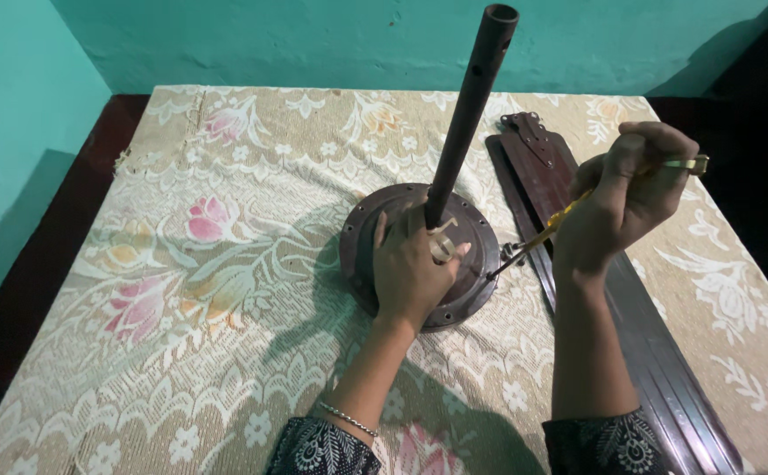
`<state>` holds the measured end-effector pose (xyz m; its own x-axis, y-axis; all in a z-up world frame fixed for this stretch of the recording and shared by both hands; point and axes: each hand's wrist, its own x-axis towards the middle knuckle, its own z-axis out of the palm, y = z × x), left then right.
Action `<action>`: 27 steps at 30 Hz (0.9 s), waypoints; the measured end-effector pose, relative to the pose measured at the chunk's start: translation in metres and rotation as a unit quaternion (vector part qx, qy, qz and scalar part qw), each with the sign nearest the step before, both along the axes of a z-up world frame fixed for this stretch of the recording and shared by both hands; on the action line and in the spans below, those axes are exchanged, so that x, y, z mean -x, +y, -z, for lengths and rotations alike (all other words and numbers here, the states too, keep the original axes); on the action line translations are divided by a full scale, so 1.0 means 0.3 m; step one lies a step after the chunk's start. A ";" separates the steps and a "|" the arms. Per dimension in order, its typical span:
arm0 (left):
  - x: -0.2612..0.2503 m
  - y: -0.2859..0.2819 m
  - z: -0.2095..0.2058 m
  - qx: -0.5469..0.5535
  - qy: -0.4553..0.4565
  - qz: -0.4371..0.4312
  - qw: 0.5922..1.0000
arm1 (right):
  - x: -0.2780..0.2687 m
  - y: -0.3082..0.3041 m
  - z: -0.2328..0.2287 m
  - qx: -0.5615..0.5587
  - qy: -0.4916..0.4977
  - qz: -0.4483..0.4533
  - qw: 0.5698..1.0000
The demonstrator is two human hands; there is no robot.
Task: The person uses a yellow-handled screwdriver to remove screws from the central hub of a ceiling fan. They loosen and remove multiple screws while holding the fan hub steady, then place the removed screws on the table.
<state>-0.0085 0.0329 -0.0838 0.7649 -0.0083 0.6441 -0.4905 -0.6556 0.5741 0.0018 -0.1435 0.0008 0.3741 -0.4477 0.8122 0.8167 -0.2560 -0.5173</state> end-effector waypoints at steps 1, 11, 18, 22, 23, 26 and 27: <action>0.000 0.001 0.002 -0.002 -0.008 -0.001 1.000 | 0.006 0.006 -0.006 0.003 0.000 0.002 1.000; 0.002 0.006 0.010 -0.009 -0.027 -0.002 1.000 | -0.011 -0.039 -0.164 -0.132 0.233 -0.147 0.952; 0.005 -0.003 -0.002 -0.009 0.004 -0.002 1.000 | -0.040 -0.048 -0.165 -0.146 0.222 -0.190 0.945; 0.002 0.008 0.002 -0.011 -0.007 -0.004 1.000 | -0.067 -0.025 -0.164 -0.112 0.262 -0.277 0.918; 0.002 0.005 0.004 -0.008 -0.012 -0.003 1.000 | -0.069 -0.026 -0.163 -0.116 0.261 -0.286 0.915; 0.005 0.006 0.006 -0.008 -0.009 0.001 1.000 | -0.072 -0.023 -0.163 -0.129 0.255 -0.254 0.924; 0.005 0.006 0.004 -0.006 -0.011 0.001 1.000 | -0.073 -0.020 -0.164 -0.133 0.252 -0.205 0.936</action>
